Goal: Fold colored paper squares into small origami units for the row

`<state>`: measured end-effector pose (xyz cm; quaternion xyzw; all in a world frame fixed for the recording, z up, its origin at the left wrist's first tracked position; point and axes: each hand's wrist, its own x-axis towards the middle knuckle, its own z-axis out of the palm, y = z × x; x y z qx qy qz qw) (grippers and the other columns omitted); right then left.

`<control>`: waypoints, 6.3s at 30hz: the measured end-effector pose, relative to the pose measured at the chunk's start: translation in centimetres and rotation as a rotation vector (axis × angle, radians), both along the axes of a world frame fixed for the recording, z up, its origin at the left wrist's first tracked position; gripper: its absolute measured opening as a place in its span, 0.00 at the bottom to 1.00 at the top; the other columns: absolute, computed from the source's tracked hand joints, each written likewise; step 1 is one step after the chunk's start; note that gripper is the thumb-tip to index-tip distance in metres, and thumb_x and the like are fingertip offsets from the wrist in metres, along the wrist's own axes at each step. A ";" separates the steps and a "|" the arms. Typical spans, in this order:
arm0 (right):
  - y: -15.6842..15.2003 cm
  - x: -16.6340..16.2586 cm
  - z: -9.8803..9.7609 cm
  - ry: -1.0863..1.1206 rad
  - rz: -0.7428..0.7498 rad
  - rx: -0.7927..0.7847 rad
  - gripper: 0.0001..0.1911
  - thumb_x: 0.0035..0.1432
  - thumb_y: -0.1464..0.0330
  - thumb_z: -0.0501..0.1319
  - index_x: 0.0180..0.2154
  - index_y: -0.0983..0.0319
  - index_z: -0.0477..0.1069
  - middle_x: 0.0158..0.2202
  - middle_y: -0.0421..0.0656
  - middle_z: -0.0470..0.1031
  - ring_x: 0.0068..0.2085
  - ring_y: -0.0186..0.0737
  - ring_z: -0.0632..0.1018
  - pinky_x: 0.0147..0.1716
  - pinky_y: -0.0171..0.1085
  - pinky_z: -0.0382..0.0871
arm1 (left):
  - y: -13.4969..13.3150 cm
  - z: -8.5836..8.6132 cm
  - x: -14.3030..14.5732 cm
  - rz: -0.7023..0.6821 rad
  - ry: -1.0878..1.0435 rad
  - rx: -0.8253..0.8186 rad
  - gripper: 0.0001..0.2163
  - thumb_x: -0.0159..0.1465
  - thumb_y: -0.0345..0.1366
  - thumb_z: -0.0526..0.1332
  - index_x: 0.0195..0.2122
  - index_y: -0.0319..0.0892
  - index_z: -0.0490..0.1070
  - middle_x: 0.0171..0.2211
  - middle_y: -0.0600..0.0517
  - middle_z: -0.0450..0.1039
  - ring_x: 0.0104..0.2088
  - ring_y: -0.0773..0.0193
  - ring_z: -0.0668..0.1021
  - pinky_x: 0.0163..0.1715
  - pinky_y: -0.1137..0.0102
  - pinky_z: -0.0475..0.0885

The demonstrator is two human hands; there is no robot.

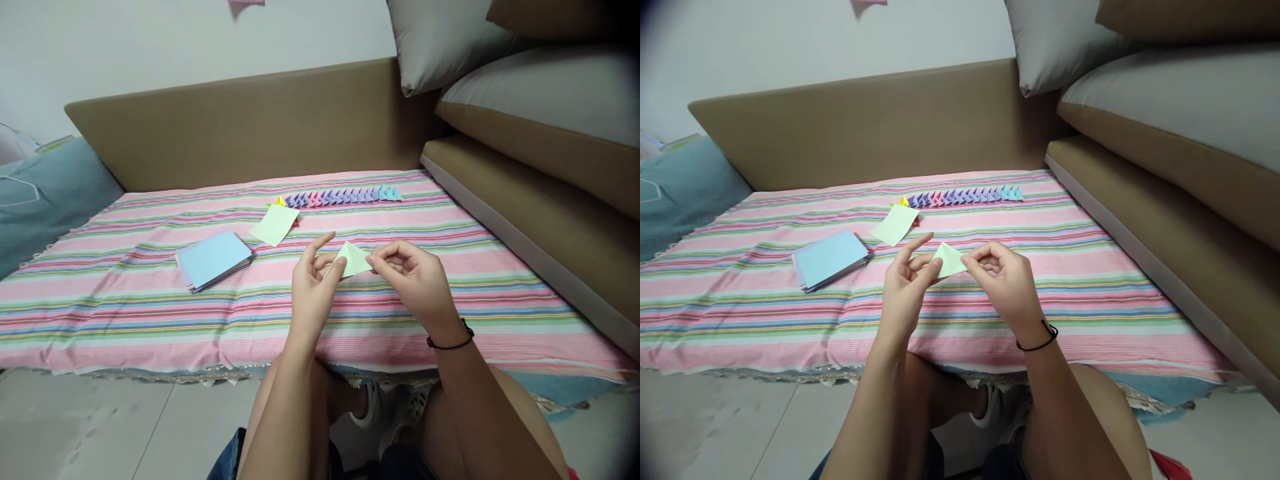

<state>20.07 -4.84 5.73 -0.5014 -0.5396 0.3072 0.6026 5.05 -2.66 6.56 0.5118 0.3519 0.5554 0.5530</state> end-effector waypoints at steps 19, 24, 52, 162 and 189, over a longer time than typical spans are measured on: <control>-0.1 -0.6 0.7 0.129 0.085 0.004 0.10 0.49 0.63 0.68 0.29 0.61 0.71 0.28 0.41 0.75 0.31 0.37 0.77 0.33 0.36 0.75 | 0.0 0.0 -0.1 0.064 -0.062 -0.118 0.09 0.50 0.38 0.70 0.29 0.39 0.78 0.26 0.51 0.79 0.26 0.66 0.77 0.29 0.72 0.70; 0.2 -1.8 0.4 0.248 0.304 -0.217 0.15 0.45 0.59 0.70 0.28 0.63 0.73 0.27 0.41 0.77 0.30 0.37 0.78 0.34 0.37 0.75 | 0.4 -0.1 0.0 0.162 -0.178 -0.203 0.09 0.47 0.37 0.72 0.24 0.39 0.76 0.22 0.55 0.75 0.23 0.71 0.74 0.26 0.75 0.67; 0.2 -1.6 -0.1 0.118 0.157 -0.186 0.22 0.50 0.52 0.66 0.19 0.61 0.62 0.16 0.34 0.55 0.20 0.30 0.57 0.19 0.34 0.49 | 0.3 -0.1 -0.2 0.147 -0.064 -0.152 0.11 0.47 0.40 0.72 0.25 0.38 0.75 0.19 0.55 0.73 0.18 0.73 0.70 0.18 0.77 0.63; 0.1 -2.1 0.1 0.523 0.323 -0.241 0.13 0.43 0.66 0.72 0.30 0.62 0.73 0.28 0.38 0.75 0.32 0.34 0.78 0.38 0.35 0.75 | 0.3 -0.3 -0.1 0.158 -0.115 -0.173 0.12 0.49 0.39 0.71 0.29 0.38 0.72 0.18 0.57 0.71 0.18 0.74 0.69 0.20 0.77 0.62; 0.2 -2.5 -0.4 0.435 0.338 -0.142 0.13 0.49 0.66 0.69 0.38 0.60 0.76 0.38 0.42 0.79 0.37 0.39 0.80 0.39 0.39 0.77 | 0.4 -0.6 -0.3 0.127 0.013 -0.071 0.11 0.53 0.39 0.68 0.36 0.41 0.74 0.36 0.51 0.75 0.29 0.69 0.76 0.30 0.74 0.72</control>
